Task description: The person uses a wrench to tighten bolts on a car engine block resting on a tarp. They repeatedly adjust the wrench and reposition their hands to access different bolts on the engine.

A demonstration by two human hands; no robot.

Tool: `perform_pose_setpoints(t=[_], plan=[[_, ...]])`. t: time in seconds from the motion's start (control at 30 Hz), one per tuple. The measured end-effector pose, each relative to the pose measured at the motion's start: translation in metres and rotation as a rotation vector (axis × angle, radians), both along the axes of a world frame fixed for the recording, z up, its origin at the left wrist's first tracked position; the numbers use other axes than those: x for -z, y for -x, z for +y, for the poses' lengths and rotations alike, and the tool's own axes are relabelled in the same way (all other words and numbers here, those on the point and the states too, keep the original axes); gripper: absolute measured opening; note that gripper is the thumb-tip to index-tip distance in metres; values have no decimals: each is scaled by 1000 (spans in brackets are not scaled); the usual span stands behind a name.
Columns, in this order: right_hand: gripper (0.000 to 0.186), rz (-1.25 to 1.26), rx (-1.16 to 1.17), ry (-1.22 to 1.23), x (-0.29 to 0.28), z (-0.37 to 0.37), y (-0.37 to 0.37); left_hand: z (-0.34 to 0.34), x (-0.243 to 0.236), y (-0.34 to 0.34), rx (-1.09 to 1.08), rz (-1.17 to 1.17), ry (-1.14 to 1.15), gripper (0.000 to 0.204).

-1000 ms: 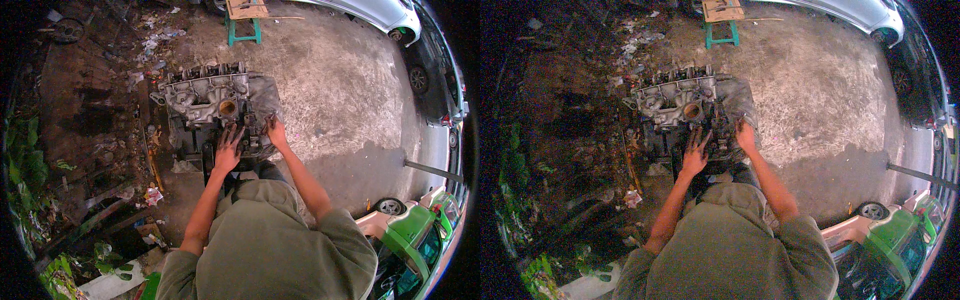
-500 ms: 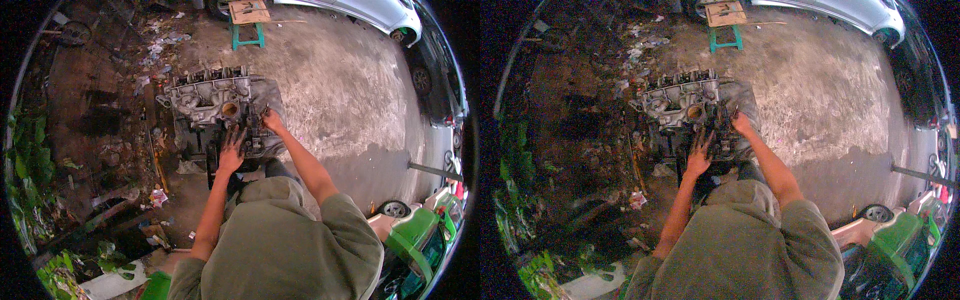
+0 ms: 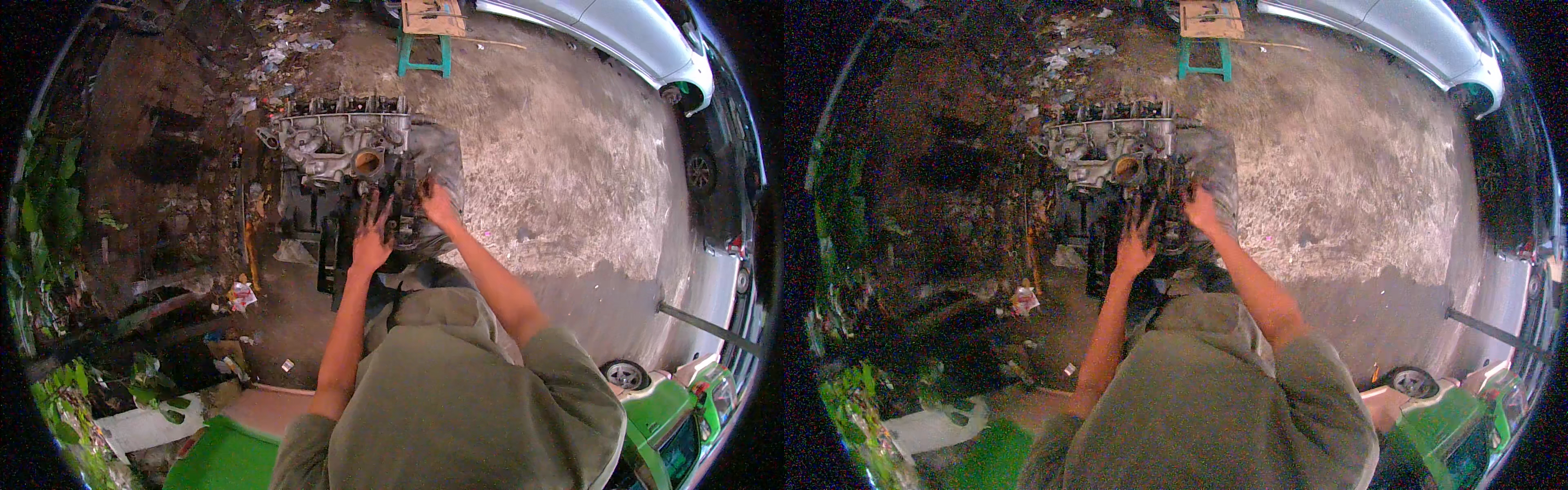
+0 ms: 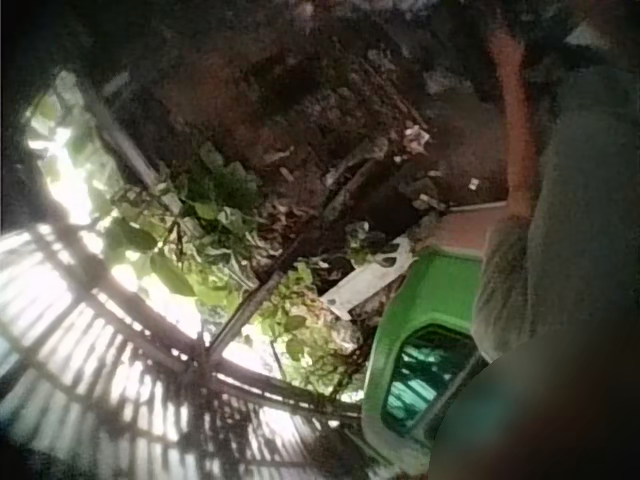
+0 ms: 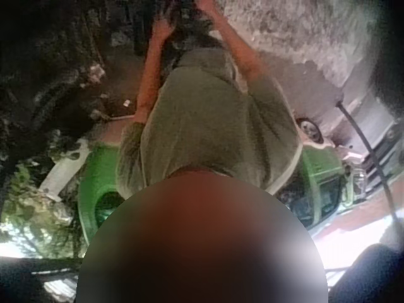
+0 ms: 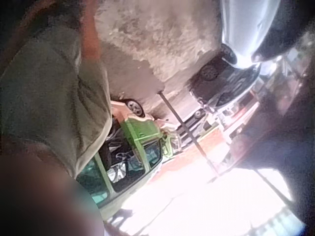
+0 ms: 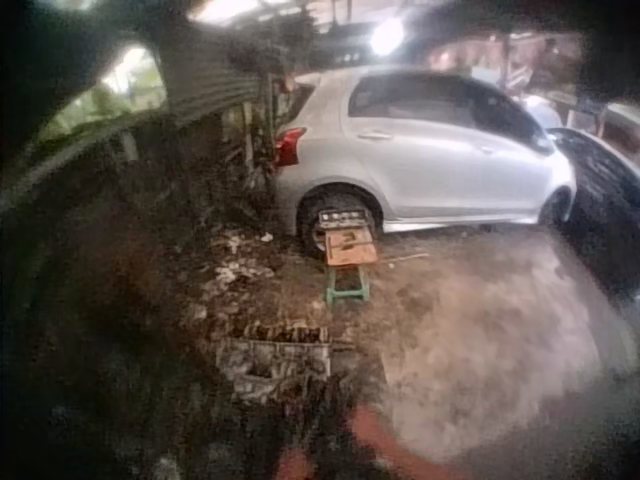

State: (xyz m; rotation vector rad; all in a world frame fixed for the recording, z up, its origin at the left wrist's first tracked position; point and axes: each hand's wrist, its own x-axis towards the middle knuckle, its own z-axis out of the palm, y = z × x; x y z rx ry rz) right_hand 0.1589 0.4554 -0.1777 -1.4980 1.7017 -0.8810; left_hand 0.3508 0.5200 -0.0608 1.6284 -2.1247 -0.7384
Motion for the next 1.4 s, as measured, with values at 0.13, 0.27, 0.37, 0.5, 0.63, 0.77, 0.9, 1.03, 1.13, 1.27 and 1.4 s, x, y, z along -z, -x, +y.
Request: perform_pose_setpoints(t=[0.13, 0.27, 0.37, 0.5, 0.63, 0.77, 0.9, 1.03, 1.13, 1.27, 1.4], plan=[[25, 34, -124, 242, -26, 40, -7, 0, 2, 7, -41, -49, 37, 85], [30, 86, -142, 304, -14, 67, 0, 2, 3, 3, -31, -54, 38, 81], [32, 128, -140, 24, -6, 71, 18, 3, 5, 4, -26, -48, 62, 80], [33, -49, -88, 59, 14, 55, 29, 2, 4, 7, -22, -1, 128, 81], [24, -290, 31, 7, 66, 28, 25, 7, -3, 10, -42, -28, 154, 81], [23, -336, -52, 51, 112, -5, 23, 19, -5, 18, -77, -105, 144, 81], [30, -536, 58, -244, 102, -19, 27, 26, 2, 18, -76, -90, 144, 81], [32, -644, 5, -313, 58, -26, 26, 30, 10, 16, -57, -43, 100, 80], [28, -812, -80, -400, 40, -27, 31, 31, 10, 16, -47, -53, 43, 80], [27, -696, -203, -331, 65, -38, 33, 30, 9, 21, -60, -26, 9, 78], [18, -435, -220, -205, 109, -45, 31, 25, 10, 19, -59, 15, 121, 70]])
